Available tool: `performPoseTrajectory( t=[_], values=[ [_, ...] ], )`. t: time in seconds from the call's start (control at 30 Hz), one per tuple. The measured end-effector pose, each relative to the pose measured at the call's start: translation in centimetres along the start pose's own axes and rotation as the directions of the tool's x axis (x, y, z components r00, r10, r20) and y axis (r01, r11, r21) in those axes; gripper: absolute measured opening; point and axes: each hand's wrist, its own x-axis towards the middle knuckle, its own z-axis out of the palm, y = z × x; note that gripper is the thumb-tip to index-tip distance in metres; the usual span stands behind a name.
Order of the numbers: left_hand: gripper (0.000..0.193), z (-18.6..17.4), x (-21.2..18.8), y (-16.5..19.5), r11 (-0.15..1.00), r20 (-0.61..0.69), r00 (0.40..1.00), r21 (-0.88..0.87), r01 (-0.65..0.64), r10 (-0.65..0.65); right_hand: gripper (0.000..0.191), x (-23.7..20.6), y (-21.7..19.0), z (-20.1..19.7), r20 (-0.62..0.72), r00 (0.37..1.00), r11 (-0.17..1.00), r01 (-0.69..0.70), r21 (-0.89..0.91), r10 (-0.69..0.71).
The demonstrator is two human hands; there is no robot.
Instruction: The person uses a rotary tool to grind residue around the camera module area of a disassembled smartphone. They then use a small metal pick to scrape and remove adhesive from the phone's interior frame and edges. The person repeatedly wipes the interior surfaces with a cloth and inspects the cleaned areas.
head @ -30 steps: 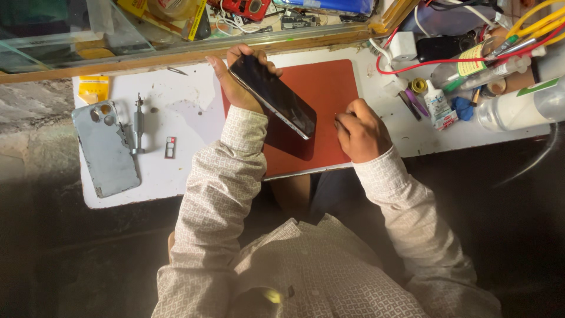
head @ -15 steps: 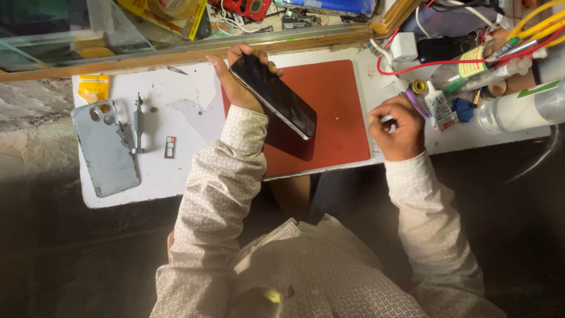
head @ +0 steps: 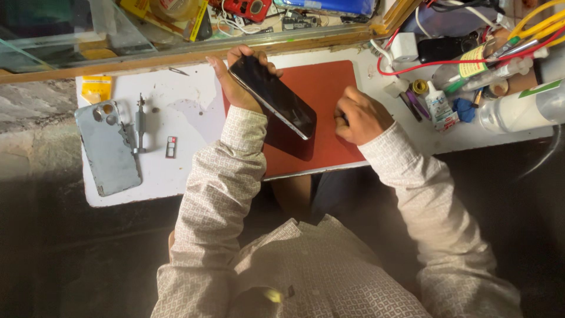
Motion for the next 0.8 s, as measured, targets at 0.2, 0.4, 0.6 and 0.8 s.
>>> performPoseTrajectory(
  t=[0.2,0.4,0.6,0.8],
  values=[
    [0.074,0.3,-0.1,0.0,0.998,-0.005,0.999,0.047,-0.034,0.035,0.016,0.4,1.9,0.5,0.067,0.997,0.999,0.034,-0.022,-0.032],
    [0.074,0.6,-0.1,-0.1,0.999,-0.014,0.999,0.034,-0.03,0.03,0.014,0.2,2.5,1.7,-0.107,0.991,0.989,0.09,0.12,-0.077],
    [0.074,0.5,0.0,-0.1,0.998,-0.012,0.999,0.048,-0.039,0.039,0.015,0.4,1.6,0.7,0.002,0.998,0.994,0.06,-0.086,-0.06],
    [0.075,0.6,0.0,-0.1,0.997,-0.011,0.999,0.064,-0.05,0.051,0.021,1.8,2.3,0.6,0.21,0.976,0.99,0.088,-0.113,-0.063]
  ],
)
